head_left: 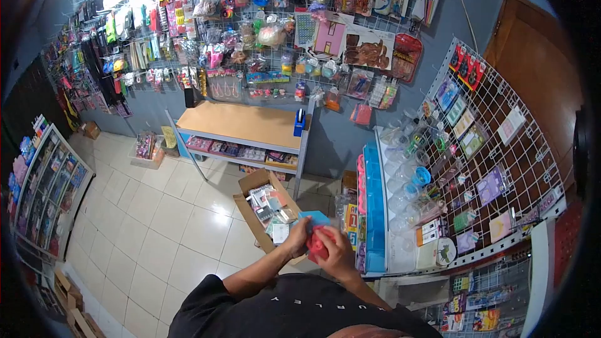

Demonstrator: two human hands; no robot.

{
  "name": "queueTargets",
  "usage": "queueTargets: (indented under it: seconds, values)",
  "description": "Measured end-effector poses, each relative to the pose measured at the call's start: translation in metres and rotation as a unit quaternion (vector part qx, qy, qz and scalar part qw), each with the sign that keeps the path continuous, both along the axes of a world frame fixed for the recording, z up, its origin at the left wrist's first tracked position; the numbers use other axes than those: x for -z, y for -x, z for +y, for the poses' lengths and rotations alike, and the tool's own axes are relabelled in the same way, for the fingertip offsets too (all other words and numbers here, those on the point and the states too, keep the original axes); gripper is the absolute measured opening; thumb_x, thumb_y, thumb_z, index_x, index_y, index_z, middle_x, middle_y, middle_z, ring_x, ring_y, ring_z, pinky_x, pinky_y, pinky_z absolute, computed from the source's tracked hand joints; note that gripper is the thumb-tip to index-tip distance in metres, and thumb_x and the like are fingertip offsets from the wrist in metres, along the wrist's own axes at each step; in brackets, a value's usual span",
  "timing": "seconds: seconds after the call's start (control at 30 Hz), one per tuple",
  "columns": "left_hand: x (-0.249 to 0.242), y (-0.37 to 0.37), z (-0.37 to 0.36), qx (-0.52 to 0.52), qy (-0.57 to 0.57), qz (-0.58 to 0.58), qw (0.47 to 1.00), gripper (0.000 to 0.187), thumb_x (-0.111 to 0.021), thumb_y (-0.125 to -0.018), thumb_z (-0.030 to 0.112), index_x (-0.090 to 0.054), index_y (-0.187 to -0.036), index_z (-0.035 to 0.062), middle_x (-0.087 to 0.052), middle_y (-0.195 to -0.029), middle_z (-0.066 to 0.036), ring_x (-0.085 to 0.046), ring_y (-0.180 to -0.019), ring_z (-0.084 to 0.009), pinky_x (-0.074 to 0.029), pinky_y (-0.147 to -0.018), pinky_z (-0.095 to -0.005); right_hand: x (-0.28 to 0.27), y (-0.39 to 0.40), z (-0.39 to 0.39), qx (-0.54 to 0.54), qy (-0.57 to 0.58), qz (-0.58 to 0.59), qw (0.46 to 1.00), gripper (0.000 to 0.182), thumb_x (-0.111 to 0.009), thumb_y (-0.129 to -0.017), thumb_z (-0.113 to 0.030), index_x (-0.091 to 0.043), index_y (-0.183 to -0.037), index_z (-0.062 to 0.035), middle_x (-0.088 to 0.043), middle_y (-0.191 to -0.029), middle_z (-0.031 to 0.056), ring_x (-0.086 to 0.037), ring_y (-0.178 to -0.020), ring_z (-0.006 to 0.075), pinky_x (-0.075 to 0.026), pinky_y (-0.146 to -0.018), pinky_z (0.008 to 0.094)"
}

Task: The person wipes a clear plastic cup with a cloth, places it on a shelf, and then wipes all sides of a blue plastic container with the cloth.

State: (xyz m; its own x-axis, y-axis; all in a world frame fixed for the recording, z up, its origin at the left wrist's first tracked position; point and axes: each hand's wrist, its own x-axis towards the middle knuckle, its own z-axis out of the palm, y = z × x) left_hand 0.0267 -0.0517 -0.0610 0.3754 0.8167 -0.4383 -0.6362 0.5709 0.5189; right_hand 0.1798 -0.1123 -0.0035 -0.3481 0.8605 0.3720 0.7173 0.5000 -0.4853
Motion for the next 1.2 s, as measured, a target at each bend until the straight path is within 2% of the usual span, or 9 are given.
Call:
queueTargets:
  seconds: [0.13, 0.27, 0.3, 0.43, 0.67, 0.83, 0.97, 1.1, 1.2]
  values:
    - [-0.015, 0.009, 0.005, -0.023, -0.012, 0.048, 0.999, 0.041, -0.041, -0.1, 0.039, -0.056, -0.112, 0.003, -0.066, -0.101, -0.014, -0.067, -0.086, -0.0266, -0.054, -0.083, -0.0411, -0.002, -0.003, -0.002, -0.074, 0.032, -0.007, 0.997, 0.059, -0.081, -0.063, -0.018, -0.066, -0.12, -0.0138, -0.054, -0.126, 0.0083, -0.053, -0.111, 0.032, -0.043, -0.098, 0.0454]
    - [0.042, -0.008, -0.001, 0.047, -0.09, 0.058, 0.993, 0.04, -0.038, -0.102, 0.033, -0.057, -0.12, 0.0018, -0.063, -0.114, -0.011, -0.062, -0.105, -0.0213, -0.047, -0.096, -0.0352, -0.018, -0.01, 0.026, -0.015, -0.055, -0.001, 0.998, 0.056, -0.08, -0.062, -0.016, -0.067, -0.117, -0.0139, -0.057, -0.119, 0.0075, -0.055, -0.106, 0.0318, -0.047, -0.092, 0.0421]
    - [0.027, -0.012, -0.009, 0.035, -0.084, 0.058, 0.994, 0.04, -0.038, -0.103, 0.033, -0.056, -0.122, 0.0024, -0.062, -0.117, -0.009, -0.059, -0.11, -0.0192, -0.044, -0.1, -0.0329, -0.025, -0.008, 0.03, -0.005, -0.064, 0.011, 0.998, 0.057, -0.08, -0.061, -0.017, -0.066, -0.116, -0.0139, -0.058, -0.116, 0.0067, -0.055, -0.104, 0.0318, -0.048, -0.09, 0.0416]
    - [0.005, -0.005, -0.001, -0.003, -0.028, -0.037, 0.999, 0.04, -0.041, -0.102, 0.035, -0.057, -0.119, 0.0026, -0.064, -0.112, -0.012, -0.062, -0.103, -0.023, -0.047, -0.097, -0.0377, -0.019, 0.001, 0.022, -0.011, -0.04, -0.003, 0.999, 0.055, -0.081, -0.061, -0.016, -0.068, -0.114, -0.0129, -0.06, -0.116, 0.008, -0.057, -0.108, 0.0323, -0.047, -0.093, 0.0418]
    - [-0.001, 0.02, 0.008, -0.031, -0.021, 0.038, 0.999, 0.048, -0.044, -0.099, 0.042, -0.055, -0.119, -0.0006, -0.065, -0.112, -0.015, -0.065, -0.1, -0.0286, -0.051, -0.092, -0.0441, -0.005, -0.012, 0.012, -0.125, 0.007, -0.071, 0.99, 0.055, -0.082, -0.054, -0.018, -0.07, -0.108, -0.0155, -0.061, -0.114, 0.0042, -0.057, -0.1, 0.0275, -0.049, -0.088, 0.0383]
    - [0.001, 0.008, -0.012, -0.007, 0.011, 0.058, 0.998, 0.041, -0.047, -0.097, 0.044, -0.059, -0.116, 0.0096, -0.066, -0.106, -0.009, -0.065, -0.095, -0.0255, -0.052, -0.088, -0.0424, -0.015, -0.018, 0.04, -0.064, -0.04, 0.043, 0.996, 0.051, -0.079, -0.061, -0.014, -0.068, -0.11, -0.0114, -0.061, -0.112, 0.0084, -0.057, -0.099, 0.0311, -0.047, -0.089, 0.0404]
    - [0.033, 0.006, -0.017, -0.039, 0.012, -0.001, 0.999, 0.041, -0.045, -0.096, 0.043, -0.06, -0.114, 0.0091, -0.065, -0.106, -0.01, -0.064, -0.098, -0.0251, -0.051, -0.09, -0.0445, -0.005, -0.008, 0.033, -0.066, -0.026, 0.063, 0.995, 0.054, -0.077, -0.061, -0.01, -0.068, -0.114, -0.0093, -0.06, -0.114, 0.0119, -0.059, -0.104, 0.0328, -0.049, -0.09, 0.0405]
    - [0.03, 0.023, -0.013, -0.097, 0.045, 0.021, 0.994, 0.047, -0.04, -0.096, 0.043, -0.059, -0.116, 0.0039, -0.065, -0.107, -0.014, -0.064, -0.099, -0.0298, -0.048, -0.095, -0.0467, 0.022, -0.015, 0.019, -0.125, 0.054, 0.063, 0.989, 0.052, -0.078, -0.065, -0.014, -0.067, -0.116, -0.01, -0.06, -0.116, 0.0114, -0.06, -0.107, 0.0321, -0.049, -0.093, 0.0395]
    - [0.031, 0.044, -0.007, -0.08, -0.016, 0.017, 0.997, 0.05, -0.042, -0.095, 0.043, -0.057, -0.12, 0.0021, -0.065, -0.11, -0.016, -0.063, -0.101, -0.0312, -0.048, -0.094, -0.0498, 0.038, -0.036, 0.017, -0.158, 0.131, 0.057, 0.977, 0.048, -0.078, -0.067, -0.015, -0.069, -0.113, -0.0087, -0.062, -0.114, 0.0119, -0.062, -0.106, 0.0318, -0.05, -0.093, 0.0383]
